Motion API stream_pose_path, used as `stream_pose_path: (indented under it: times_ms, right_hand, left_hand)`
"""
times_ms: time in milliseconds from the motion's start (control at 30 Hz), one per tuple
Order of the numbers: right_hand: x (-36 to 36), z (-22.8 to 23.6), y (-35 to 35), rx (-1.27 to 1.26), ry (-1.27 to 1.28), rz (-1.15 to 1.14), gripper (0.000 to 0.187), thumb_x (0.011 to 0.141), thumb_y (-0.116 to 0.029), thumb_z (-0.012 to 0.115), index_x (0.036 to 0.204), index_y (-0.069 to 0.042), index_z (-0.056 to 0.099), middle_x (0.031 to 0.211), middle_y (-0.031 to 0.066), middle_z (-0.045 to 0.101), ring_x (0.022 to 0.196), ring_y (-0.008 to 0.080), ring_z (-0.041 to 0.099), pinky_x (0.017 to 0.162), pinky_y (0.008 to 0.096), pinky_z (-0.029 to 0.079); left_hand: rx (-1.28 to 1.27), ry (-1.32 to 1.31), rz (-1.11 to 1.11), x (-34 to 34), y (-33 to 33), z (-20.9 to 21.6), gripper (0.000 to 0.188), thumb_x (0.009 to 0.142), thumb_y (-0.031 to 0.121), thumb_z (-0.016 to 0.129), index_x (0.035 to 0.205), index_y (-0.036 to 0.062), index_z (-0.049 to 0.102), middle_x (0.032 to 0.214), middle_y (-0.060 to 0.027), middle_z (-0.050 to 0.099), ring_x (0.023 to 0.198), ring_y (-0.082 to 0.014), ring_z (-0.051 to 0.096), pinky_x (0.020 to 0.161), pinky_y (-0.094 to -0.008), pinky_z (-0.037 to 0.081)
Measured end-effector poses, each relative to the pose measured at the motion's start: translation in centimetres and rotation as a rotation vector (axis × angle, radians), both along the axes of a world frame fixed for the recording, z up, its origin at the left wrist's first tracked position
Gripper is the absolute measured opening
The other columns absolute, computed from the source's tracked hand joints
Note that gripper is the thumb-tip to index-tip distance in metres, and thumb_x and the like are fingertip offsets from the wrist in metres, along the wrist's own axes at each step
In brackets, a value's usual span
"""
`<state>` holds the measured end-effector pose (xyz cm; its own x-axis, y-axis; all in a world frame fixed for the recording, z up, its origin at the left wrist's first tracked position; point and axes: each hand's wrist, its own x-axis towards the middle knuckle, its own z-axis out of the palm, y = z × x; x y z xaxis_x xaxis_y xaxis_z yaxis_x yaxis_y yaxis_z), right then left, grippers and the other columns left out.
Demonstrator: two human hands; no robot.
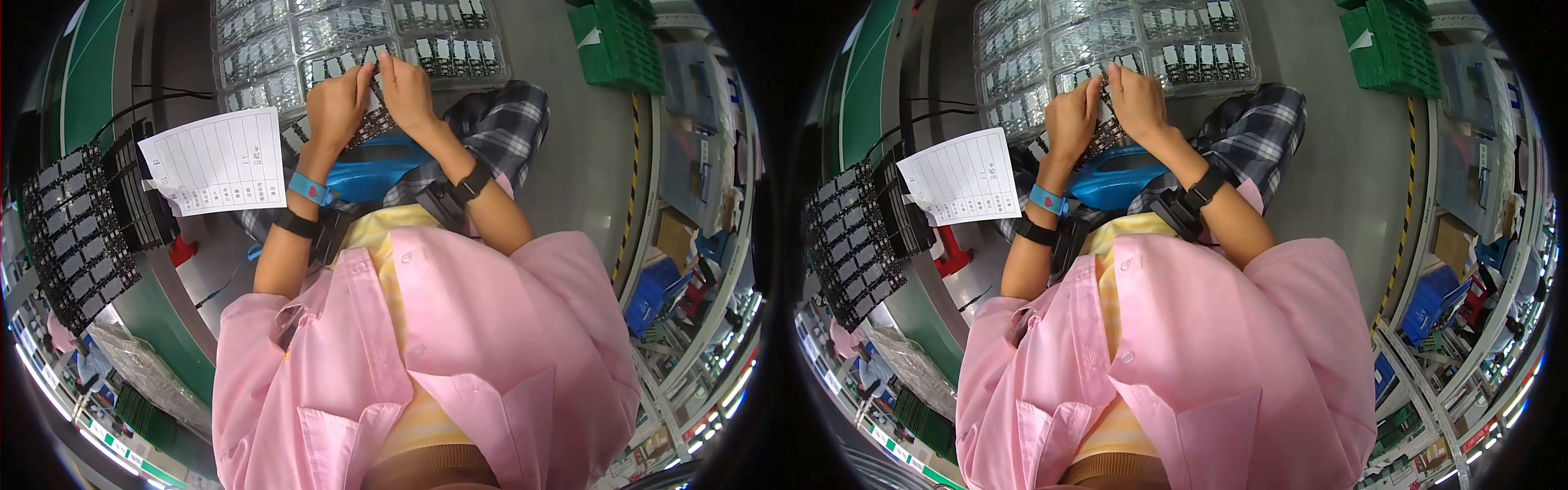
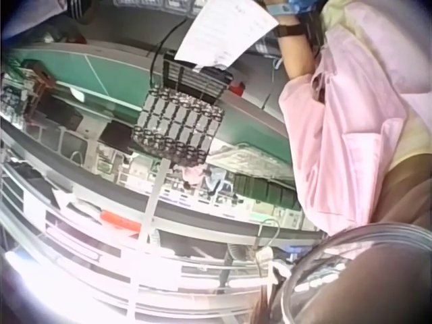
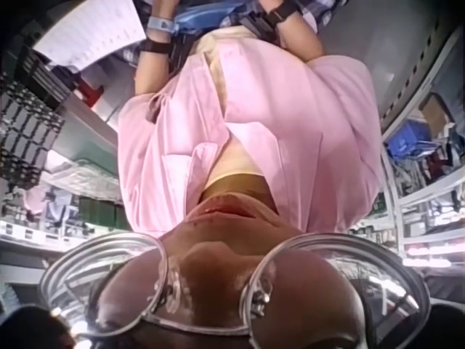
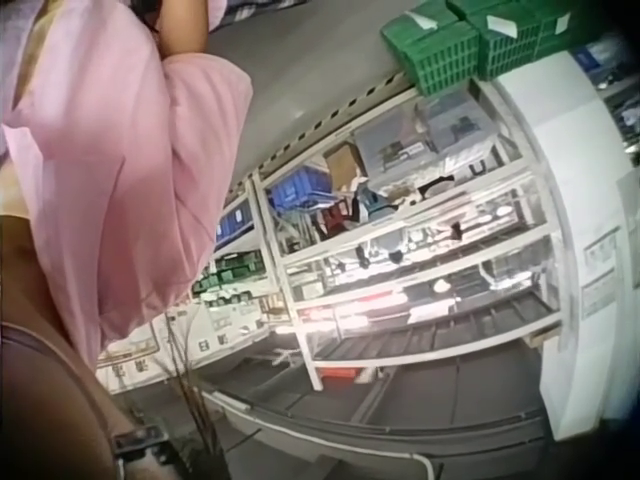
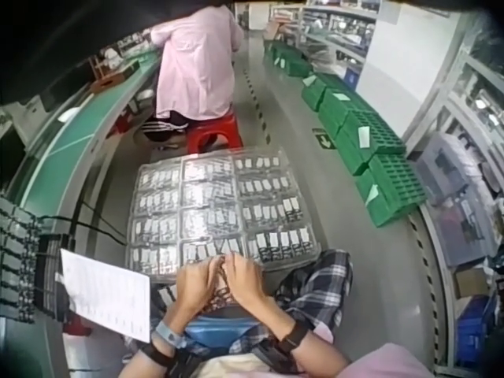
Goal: The person picks up a circuit board panel, breaks it into individual circuit boards by hand, and places each board into a slot on a plastic tray. After filling the tray, the person sets a new tray on top and repeats the process.
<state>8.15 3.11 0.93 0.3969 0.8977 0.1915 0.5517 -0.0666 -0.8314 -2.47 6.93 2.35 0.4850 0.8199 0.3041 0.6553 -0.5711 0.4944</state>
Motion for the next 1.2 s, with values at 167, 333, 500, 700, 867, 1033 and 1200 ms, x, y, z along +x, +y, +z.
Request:
stream_pose_path:
  times_ms: [167, 333, 500, 700, 867, 1033, 1200]
  right_hand:
    - [0.0, -0.7, -0.3, -0.074, 0.214, -0.023, 0.038, 0.085, -0.025, 0.037, 0.061, 0.002, 0.048, 0.055, 0.02, 0.048, 0.057, 0.0374, 0.049, 0.048, 0.0403, 0.036]
    - [-0.3, -1.2, 0.1, -0.074, 0.198, -0.023, 0.04, 0.086, -0.026, 0.036, 0.061, 0.002, 0.048, 0.056, 0.0201, 0.048, 0.056, 0.0375, 0.048, 0.049, 0.04, 0.036]
    - [-0.6, -3.1, 1.1, -0.173, 0.298, 0.001, 0.044, 0.086, -0.031, 0.034, 0.061, 0.003, 0.048, 0.055, 0.0212, 0.047, 0.056, 0.0369, 0.049, 0.052, 0.0408, 0.036]
    - [-0.3, -5.2, 0.9, -0.352, 0.427, -0.017, 0.052, 0.086, -0.037, 0.031, 0.061, 0.005, 0.049, 0.053, 0.0201, 0.048, 0.055, 0.0344, 0.051, 0.053, 0.0415, 0.037]
    - [10.6, -6.1, 4.9, -0.241, 0.332, -0.309, 0.049, 0.084, -0.042, 0.034, 0.072, 0.001, 0.056, 0.058, 0.012, 0.051, 0.056, 0.0223, 0.05, 0.055, 0.0367, 0.04]
    - [19.3, -11.0, 10.5, -0.05, 0.3, -0.01, 0.017, 0.073, -0.013, 0.053, 0.084, 0.0, 0.051, 0.074, 0.0203, 0.055, 0.069, 0.0347, 0.054, 0.063, 0.0381, 0.043]
    - [19.0, -11.3, 11.7, -0.077, -0.399, -0.053, 0.021, 0.071, -0.015, 0.057, 0.087, -0.002, 0.052, 0.076, 0.0182, 0.055, 0.073, 0.0342, 0.052, 0.066, 0.0409, 0.042]
  left_hand:
    - [-0.095, -0.045, -0.07, -0.2, 0.1, -0.2, 0.03, 0.083, 0.028, 0.043, 0.067, 0.0065, 0.057, 0.05, -0.0147, 0.049, 0.046, -0.0311, 0.05, 0.042, -0.0367, 0.038]
    - [-0.26, -0.092, -0.09, -0.6, 0.8, -1.0, 0.032, 0.084, 0.029, 0.041, 0.07, 0.0037, 0.056, 0.05, -0.0162, 0.047, 0.046, -0.0326, 0.046, 0.043, -0.0363, 0.036]
    - [-0.363, -0.067, -0.049, -1.1, 1.3, -2.4, 0.035, 0.085, 0.03, 0.04, 0.07, 0.0026, 0.056, 0.052, -0.018, 0.047, 0.05, -0.0347, 0.048, 0.045, -0.0377, 0.036]
    - [-0.475, -0.284, -0.048, -1.0, 2.2, -3.0, 0.041, 0.085, 0.033, 0.038, 0.067, 0.0002, 0.054, 0.054, -0.0189, 0.047, 0.052, -0.036, 0.045, 0.048, -0.0378, 0.035]
    - [-0.419, -0.165, 0.064, -1.6, 3.8, -1.1, 0.043, 0.085, 0.035, 0.038, 0.065, -0.001, 0.052, 0.054, -0.0192, 0.047, 0.053, -0.0365, 0.045, 0.049, -0.0389, 0.035]
    - [-0.364, -0.15, 0.08, -1.5, 2.9, 0.3, 0.043, 0.085, 0.035, 0.038, 0.064, -0.0005, 0.052, 0.055, -0.0195, 0.047, 0.054, -0.0376, 0.046, 0.049, -0.04, 0.035]
    - [-0.384, -0.107, 0.113, -1.8, 2.6, 0.4, 0.042, 0.084, 0.035, 0.039, 0.064, 0.0003, 0.053, 0.056, -0.0198, 0.048, 0.055, -0.0381, 0.046, 0.049, -0.0408, 0.035]
